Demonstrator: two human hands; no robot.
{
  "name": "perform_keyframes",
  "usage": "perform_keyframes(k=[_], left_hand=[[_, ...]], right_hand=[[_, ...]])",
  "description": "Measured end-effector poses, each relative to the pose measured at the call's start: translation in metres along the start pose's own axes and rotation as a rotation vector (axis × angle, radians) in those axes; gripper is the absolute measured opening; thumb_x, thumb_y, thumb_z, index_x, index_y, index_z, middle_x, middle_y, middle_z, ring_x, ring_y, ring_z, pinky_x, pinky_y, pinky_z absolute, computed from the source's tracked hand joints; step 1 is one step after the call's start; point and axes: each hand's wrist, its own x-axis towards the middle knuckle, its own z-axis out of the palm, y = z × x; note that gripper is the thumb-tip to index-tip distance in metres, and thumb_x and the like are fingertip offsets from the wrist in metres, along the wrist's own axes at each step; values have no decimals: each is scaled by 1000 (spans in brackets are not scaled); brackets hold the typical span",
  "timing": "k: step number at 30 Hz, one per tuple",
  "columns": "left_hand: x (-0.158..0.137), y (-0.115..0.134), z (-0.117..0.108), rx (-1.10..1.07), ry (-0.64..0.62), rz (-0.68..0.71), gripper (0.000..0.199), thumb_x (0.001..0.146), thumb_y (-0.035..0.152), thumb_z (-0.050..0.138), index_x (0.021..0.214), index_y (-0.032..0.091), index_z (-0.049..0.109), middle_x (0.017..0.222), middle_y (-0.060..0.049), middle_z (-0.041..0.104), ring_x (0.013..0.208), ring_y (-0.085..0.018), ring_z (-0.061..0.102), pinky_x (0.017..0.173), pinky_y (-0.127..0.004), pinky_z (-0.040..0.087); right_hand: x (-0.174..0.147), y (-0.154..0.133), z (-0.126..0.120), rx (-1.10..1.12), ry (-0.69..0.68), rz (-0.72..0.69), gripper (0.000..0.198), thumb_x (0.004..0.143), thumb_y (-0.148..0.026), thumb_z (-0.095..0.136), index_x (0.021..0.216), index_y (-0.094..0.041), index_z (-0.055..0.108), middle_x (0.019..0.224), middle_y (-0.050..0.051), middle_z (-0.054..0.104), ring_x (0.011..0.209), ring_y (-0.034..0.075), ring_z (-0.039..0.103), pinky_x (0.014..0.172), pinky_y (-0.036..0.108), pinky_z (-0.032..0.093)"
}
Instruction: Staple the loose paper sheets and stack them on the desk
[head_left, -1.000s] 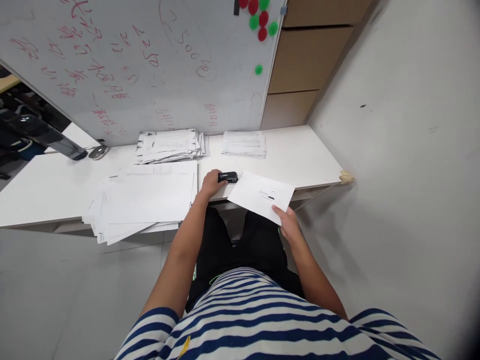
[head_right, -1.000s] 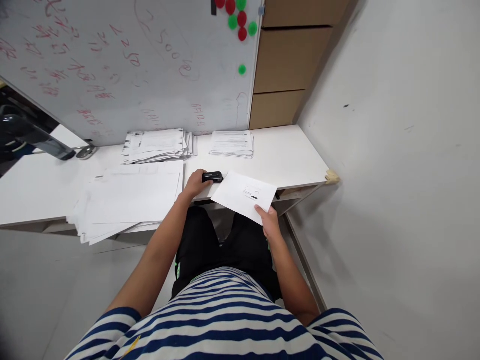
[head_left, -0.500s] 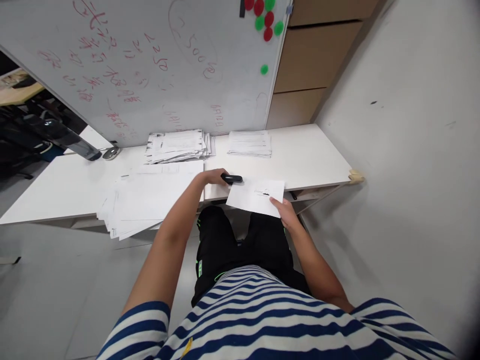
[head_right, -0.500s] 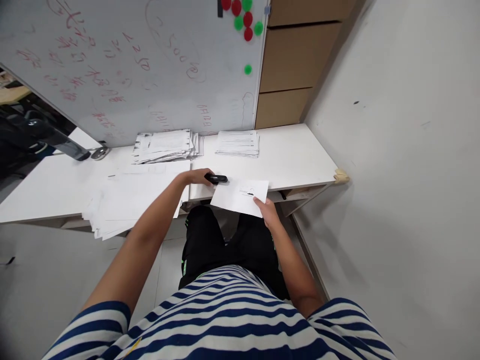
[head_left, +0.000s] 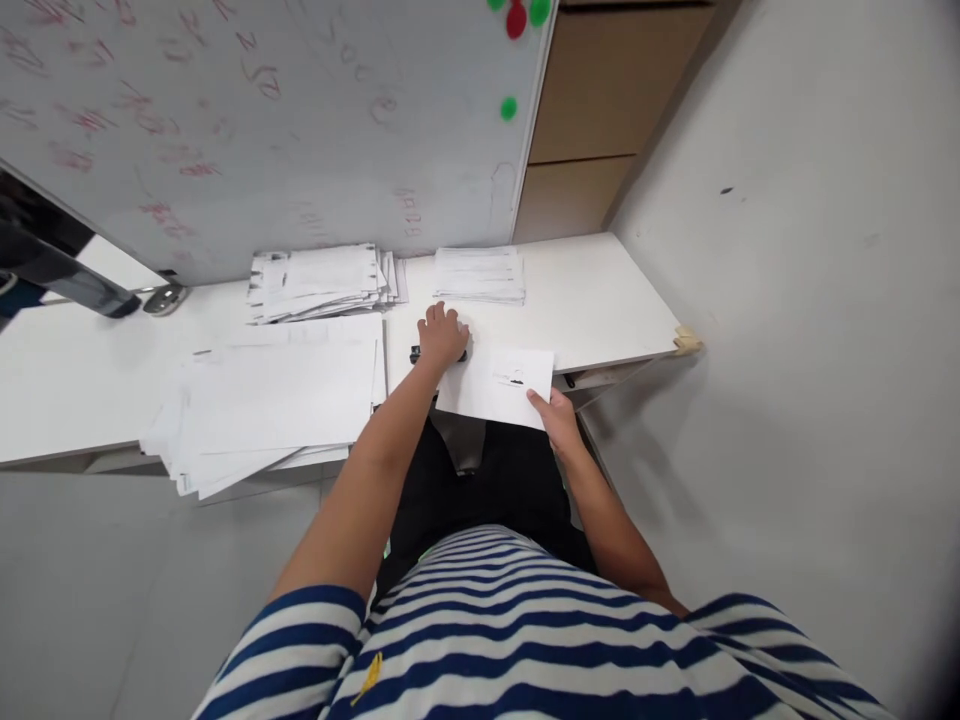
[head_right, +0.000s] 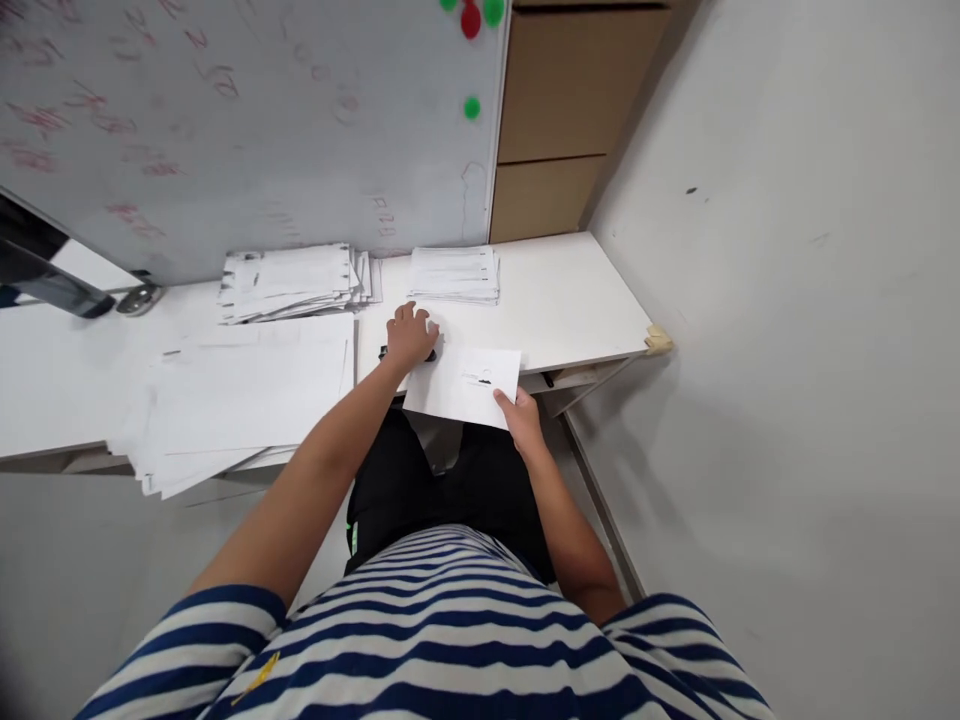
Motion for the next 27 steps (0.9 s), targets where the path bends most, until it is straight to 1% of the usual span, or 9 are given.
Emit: perform_keyframes(k=[3,6,9,10,13,15,21,24,27], left_hand=[[1,-5,-5,-82,36,-16,28,93,36,54,116,20,59,145,-18,49,140,-36,38,109,-53,35],[-3,-14,-17,-306,221,-145,30,101,40,40,116,21,56,130,-13,59,124,-26,53,100,-39,44],[-16,-26,-26,-417,392,-256,40,105,41,22,118,21,54,120,-11,62,110,-21,58,94,-34,46],[-22,-31,-27,-399,366,-232,41,105,42,22,115,22,55,116,-10,64,107,-21,59,92,-35,46],[-42,-41,-23,-229,116,-40,38,104,45,31,97,23,61,101,-9,66,101,-25,59,90,-39,44],[-51,-43,-16,-106,42,13,37,103,43,35,88,23,61,95,-11,65,102,-28,58,90,-41,42],[-53,-40,-4,28,104,-54,42,103,45,31,83,22,61,92,-11,63,101,-28,56,87,-39,41],[-51,-39,-3,44,113,-72,42,103,44,32,83,22,61,94,-12,64,103,-28,56,86,-39,40],[-52,-39,-2,13,116,-85,39,103,44,34,85,22,61,95,-12,63,106,-29,56,88,-39,40]], right_hand=[[-8,2,2,-9,23,7,49,67,-50,83,104,-19,73,108,8,78,101,27,73,92,42,57],[-16,7,0,-47,15,15,47,69,-49,80,104,-18,73,107,8,78,100,27,73,89,40,58],[-16,10,-3,-96,37,6,45,72,-49,75,104,-17,73,103,7,78,98,27,72,83,38,58],[-13,10,-5,-101,57,-5,44,74,-49,73,103,-17,73,101,7,78,96,27,72,82,37,58],[-2,-1,-11,-164,108,-87,38,76,-48,69,98,-17,73,97,7,78,91,26,72,81,37,57],[4,-16,-19,-264,120,-159,35,76,-47,69,95,-17,74,96,7,78,91,27,71,84,38,56],[-2,-62,-56,-439,188,-303,36,81,-49,67,102,-20,75,103,8,78,96,29,71,89,41,55],[-7,-60,-65,-463,232,-316,36,80,-51,68,97,-20,75,95,8,78,91,28,71,86,41,56],[-3,-46,-62,-341,228,-254,36,76,-50,71,94,-19,74,94,7,78,89,26,71,85,41,57]])
